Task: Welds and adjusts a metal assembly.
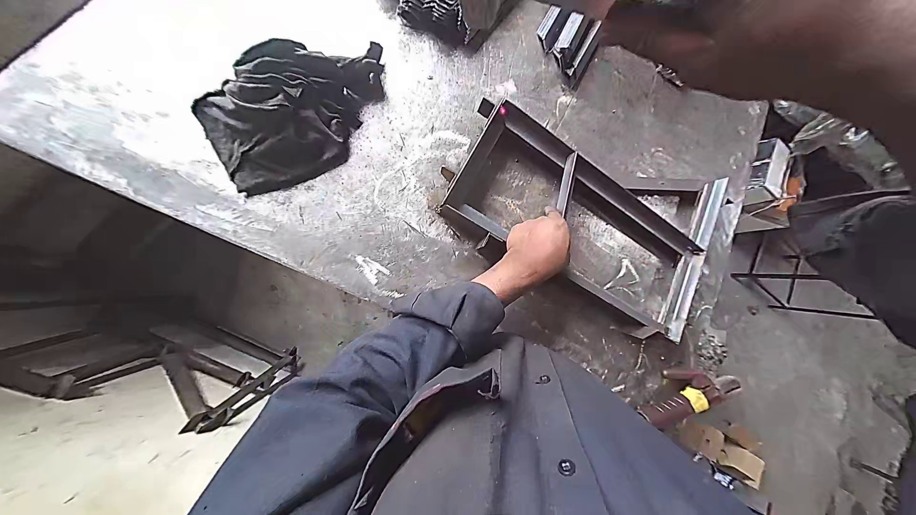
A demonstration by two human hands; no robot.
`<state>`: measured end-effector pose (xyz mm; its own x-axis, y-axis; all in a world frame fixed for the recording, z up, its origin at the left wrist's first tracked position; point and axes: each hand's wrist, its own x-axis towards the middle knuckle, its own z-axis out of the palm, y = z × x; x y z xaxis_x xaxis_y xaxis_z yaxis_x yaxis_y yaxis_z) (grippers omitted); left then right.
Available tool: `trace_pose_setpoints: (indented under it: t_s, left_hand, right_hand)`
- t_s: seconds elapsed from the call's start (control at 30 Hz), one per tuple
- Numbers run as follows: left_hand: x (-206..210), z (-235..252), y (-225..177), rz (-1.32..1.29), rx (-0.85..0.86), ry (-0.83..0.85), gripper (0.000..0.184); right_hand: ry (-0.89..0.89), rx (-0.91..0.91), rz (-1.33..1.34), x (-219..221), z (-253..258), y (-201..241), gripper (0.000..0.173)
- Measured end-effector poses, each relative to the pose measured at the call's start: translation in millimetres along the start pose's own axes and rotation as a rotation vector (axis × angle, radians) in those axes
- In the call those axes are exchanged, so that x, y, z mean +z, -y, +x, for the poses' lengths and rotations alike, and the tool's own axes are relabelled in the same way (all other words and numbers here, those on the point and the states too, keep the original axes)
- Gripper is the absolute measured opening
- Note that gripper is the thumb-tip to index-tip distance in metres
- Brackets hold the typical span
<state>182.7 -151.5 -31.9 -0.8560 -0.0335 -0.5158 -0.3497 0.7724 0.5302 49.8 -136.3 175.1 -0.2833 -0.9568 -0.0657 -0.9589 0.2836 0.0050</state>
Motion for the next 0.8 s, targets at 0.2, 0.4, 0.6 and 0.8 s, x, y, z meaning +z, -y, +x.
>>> trace_pose_setpoints:
  t_s: [0.2, 0.4, 0.6, 0.8]
  left_hand:
    - [-1.2, -0.6, -1.6, 0.006, 0.019, 0.043, 0.064]
    - [-1.3, -0.5, -0.9, 0.014, 0.018, 0.026, 0.07]
    - [1.9, -3.7, 1.3, 0.015, 0.022, 0.001, 0.073]
    - [2.0, -8.2, -1.2, -0.001, 0.016, -0.009, 0.068]
  right_hand:
    - [0.9, 0.14, -0.335, 56.5, -24.7, 0.3, 0.037]
    - [0.628, 0.086, -0.342, 8.5, 20.4, 31.2, 0.046]
    - [0.615, 0.24, -0.211, 42.7, -39.0, -10.2, 0.047]
    - [0.691, 0.36, -0.295, 45.9, -55.4, 12.8, 0.062]
